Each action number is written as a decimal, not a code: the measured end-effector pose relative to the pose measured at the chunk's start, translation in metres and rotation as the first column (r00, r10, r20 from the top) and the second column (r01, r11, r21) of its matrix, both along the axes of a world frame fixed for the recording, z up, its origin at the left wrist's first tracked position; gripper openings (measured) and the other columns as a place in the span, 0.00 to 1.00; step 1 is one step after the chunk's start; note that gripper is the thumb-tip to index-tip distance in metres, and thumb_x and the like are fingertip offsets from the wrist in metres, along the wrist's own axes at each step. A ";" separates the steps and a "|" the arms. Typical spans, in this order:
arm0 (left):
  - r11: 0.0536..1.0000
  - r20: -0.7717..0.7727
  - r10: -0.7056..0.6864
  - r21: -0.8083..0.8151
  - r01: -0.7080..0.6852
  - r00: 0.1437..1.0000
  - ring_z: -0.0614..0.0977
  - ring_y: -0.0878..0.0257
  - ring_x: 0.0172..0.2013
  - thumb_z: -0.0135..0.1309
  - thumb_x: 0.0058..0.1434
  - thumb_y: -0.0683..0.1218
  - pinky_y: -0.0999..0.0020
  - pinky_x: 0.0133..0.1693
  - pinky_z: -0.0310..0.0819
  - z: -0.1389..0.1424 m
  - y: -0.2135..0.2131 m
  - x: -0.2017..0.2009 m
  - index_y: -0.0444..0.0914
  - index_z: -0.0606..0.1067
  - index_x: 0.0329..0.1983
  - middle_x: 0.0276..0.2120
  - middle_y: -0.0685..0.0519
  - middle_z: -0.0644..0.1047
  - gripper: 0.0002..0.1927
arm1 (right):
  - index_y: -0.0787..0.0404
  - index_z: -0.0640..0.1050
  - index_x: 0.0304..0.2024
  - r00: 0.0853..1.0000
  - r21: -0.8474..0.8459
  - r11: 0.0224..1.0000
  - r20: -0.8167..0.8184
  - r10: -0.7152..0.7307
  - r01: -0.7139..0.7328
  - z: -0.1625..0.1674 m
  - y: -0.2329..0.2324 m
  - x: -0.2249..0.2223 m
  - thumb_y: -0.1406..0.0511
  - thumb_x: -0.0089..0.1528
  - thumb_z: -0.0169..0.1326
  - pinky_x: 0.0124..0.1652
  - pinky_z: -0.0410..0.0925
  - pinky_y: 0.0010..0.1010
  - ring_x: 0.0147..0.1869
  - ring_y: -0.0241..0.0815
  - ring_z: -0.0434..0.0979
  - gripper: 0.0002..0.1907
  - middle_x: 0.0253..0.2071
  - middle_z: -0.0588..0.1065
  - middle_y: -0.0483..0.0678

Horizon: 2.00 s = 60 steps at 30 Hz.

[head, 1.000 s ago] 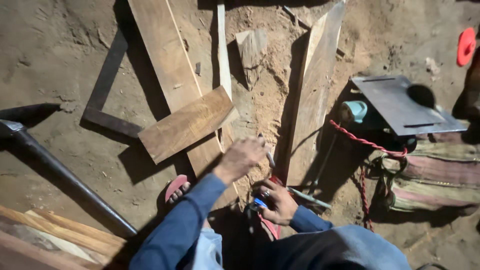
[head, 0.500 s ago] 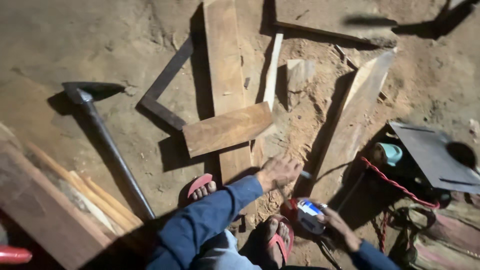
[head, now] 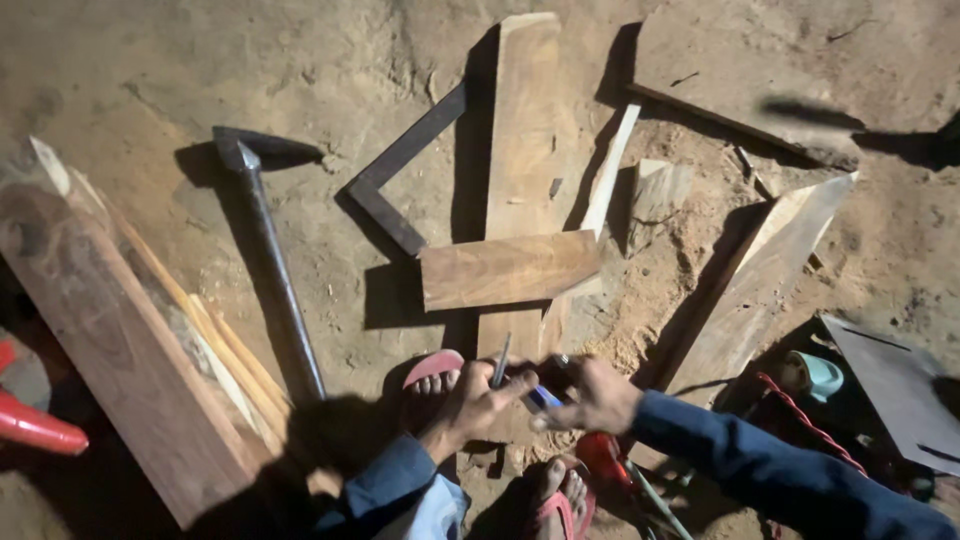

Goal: The person kneels on the ground and uses an electric router to cut a groove along a wooden plank, steadying the wood with one hand. They then use a try square, tape measure and pencil to measure and mark lines on the plank and on a second board, repositioning the boards on the ground as they work.

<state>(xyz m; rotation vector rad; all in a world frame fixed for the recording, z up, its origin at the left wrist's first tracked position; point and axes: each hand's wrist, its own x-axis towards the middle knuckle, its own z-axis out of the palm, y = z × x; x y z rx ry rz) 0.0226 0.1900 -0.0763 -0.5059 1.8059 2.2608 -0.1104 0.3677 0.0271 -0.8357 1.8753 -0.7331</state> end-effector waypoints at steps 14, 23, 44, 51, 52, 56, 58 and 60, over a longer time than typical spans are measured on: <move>0.831 0.174 0.546 0.016 -0.557 0.820 0.63 0.70 0.19 0.64 0.63 0.50 0.69 0.22 0.56 -0.038 -0.105 -0.014 0.38 0.78 0.36 0.21 0.60 0.69 0.11 | 0.41 0.77 0.56 0.811 0.442 0.891 -0.557 0.179 0.106 -0.026 -0.007 -0.081 0.47 0.61 0.54 0.43 0.73 0.39 0.44 0.42 0.79 0.22 0.34 0.83 0.44; 0.664 -0.104 0.498 -0.594 -0.455 0.861 0.74 0.64 0.20 0.65 0.58 0.52 0.65 0.27 0.69 -0.069 -0.108 -0.028 0.33 0.80 0.30 0.18 0.50 0.76 0.16 | 0.39 0.84 0.48 0.838 0.463 0.864 -0.537 0.096 0.198 -0.051 0.011 -0.132 0.43 0.57 0.55 0.43 0.75 0.45 0.46 0.52 0.83 0.22 0.44 0.82 0.46; 0.852 -0.167 0.449 -0.215 -0.477 0.878 0.76 0.72 0.22 0.45 0.70 0.43 0.78 0.22 0.68 -0.020 -0.107 -0.038 0.47 0.45 0.77 0.37 0.53 0.80 0.36 | 0.43 0.86 0.44 0.785 0.409 0.870 -0.618 0.043 0.274 -0.101 0.106 -0.122 0.43 0.56 0.59 0.42 0.76 0.44 0.42 0.54 0.83 0.21 0.41 0.82 0.47; 0.661 0.065 0.461 0.640 -0.391 0.885 0.85 0.53 0.46 0.44 0.64 0.43 0.65 0.44 0.79 0.060 -0.120 -0.039 0.29 0.64 0.64 0.49 0.38 0.80 0.25 | 0.44 0.86 0.45 0.835 0.399 0.855 -0.546 -0.069 0.332 -0.091 0.099 -0.120 0.42 0.55 0.59 0.41 0.76 0.42 0.41 0.53 0.84 0.23 0.40 0.83 0.48; 0.579 0.155 0.444 0.702 -0.415 0.882 0.84 0.52 0.49 0.47 0.59 0.44 0.62 0.47 0.79 0.065 -0.119 -0.036 0.29 0.64 0.63 0.51 0.37 0.80 0.29 | 0.44 0.86 0.46 0.855 0.417 0.842 -0.510 -0.095 0.343 -0.094 0.100 -0.121 0.42 0.55 0.59 0.41 0.77 0.42 0.40 0.52 0.85 0.24 0.40 0.84 0.47; 0.812 -0.178 0.286 0.566 -0.139 0.942 0.84 0.57 0.51 0.52 0.61 0.35 0.66 0.51 0.80 0.057 -0.115 -0.029 0.31 0.67 0.62 0.51 0.40 0.80 0.24 | 0.52 0.83 0.48 0.843 0.427 0.833 -0.531 -0.083 0.351 -0.105 0.106 -0.127 0.44 0.56 0.60 0.37 0.76 0.43 0.37 0.52 0.83 0.26 0.37 0.81 0.51; 0.894 -0.151 0.303 0.385 -0.227 0.941 0.84 0.58 0.33 0.54 0.70 0.42 0.67 0.35 0.79 0.043 -0.113 -0.031 0.28 0.73 0.55 0.37 0.40 0.82 0.15 | 0.56 0.81 0.48 0.799 0.372 0.852 -0.596 -0.084 0.367 -0.102 0.105 -0.129 0.45 0.57 0.60 0.34 0.76 0.44 0.34 0.52 0.82 0.27 0.35 0.80 0.53; 0.934 -0.162 0.320 0.220 -0.282 0.934 0.81 0.62 0.22 0.55 0.73 0.46 0.70 0.26 0.75 0.028 -0.112 -0.031 0.29 0.79 0.50 0.27 0.44 0.80 0.14 | 0.60 0.80 0.49 0.778 0.367 0.853 -0.624 -0.069 0.371 -0.100 0.104 -0.129 0.46 0.58 0.60 0.31 0.75 0.44 0.32 0.51 0.81 0.28 0.34 0.79 0.55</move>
